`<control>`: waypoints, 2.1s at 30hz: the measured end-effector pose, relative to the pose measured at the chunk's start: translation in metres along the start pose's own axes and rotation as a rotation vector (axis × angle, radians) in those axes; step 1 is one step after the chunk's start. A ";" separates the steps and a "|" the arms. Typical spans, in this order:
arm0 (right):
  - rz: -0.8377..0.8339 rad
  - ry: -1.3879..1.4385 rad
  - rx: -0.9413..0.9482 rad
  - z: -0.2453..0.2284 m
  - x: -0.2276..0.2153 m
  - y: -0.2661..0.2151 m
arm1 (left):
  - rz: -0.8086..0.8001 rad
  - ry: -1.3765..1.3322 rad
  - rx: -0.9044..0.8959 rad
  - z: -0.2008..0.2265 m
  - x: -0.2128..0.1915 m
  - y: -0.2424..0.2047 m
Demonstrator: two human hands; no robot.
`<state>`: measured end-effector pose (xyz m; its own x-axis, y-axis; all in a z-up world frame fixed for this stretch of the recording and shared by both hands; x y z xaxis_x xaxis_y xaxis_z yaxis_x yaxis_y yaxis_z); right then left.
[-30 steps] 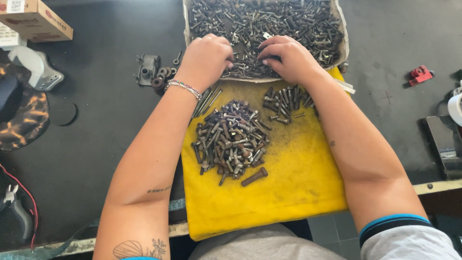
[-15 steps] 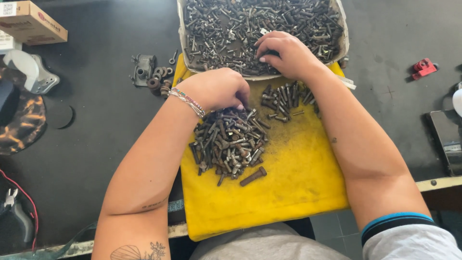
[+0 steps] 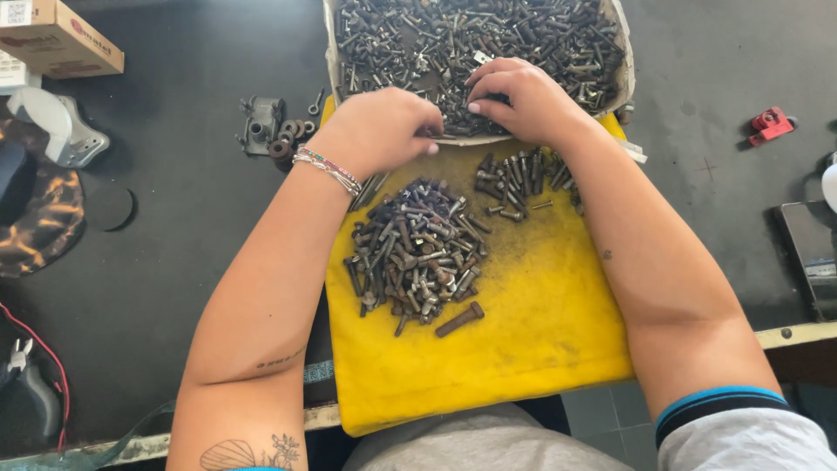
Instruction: The person sorts small metal fasteners from a large container onto a yellow cloth on a workbench. They repeatedly pick up handfuls of fasteners, separate them by type, and place them into distinct piles on the cloth.
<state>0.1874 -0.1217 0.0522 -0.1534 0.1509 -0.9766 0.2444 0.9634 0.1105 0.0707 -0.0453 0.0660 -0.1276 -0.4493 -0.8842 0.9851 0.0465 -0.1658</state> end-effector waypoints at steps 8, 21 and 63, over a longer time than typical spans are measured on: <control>0.018 -0.049 -0.049 -0.006 -0.001 -0.001 | 0.386 0.022 0.056 -0.030 -0.036 0.001; -0.021 -0.063 -0.003 -0.008 -0.002 -0.001 | 0.907 0.157 0.167 -0.088 -0.056 -0.010; 0.083 -0.078 0.290 0.014 -0.010 -0.004 | 0.779 0.112 -0.023 -0.105 -0.033 0.006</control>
<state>0.2017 -0.1305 0.0588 -0.0502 0.1978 -0.9790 0.5175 0.8435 0.1439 0.0691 0.0633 0.0480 0.5864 -0.1873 -0.7881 0.7932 0.3301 0.5117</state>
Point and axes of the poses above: each hand's wrist, its own y-axis towards the middle knuckle, its own x-axis out of the palm, z = x × y, the point moved 10 cm from there along y, towards the middle knuckle, and after that the axes turned 13 degrees about -y, right-handed, at the moved point
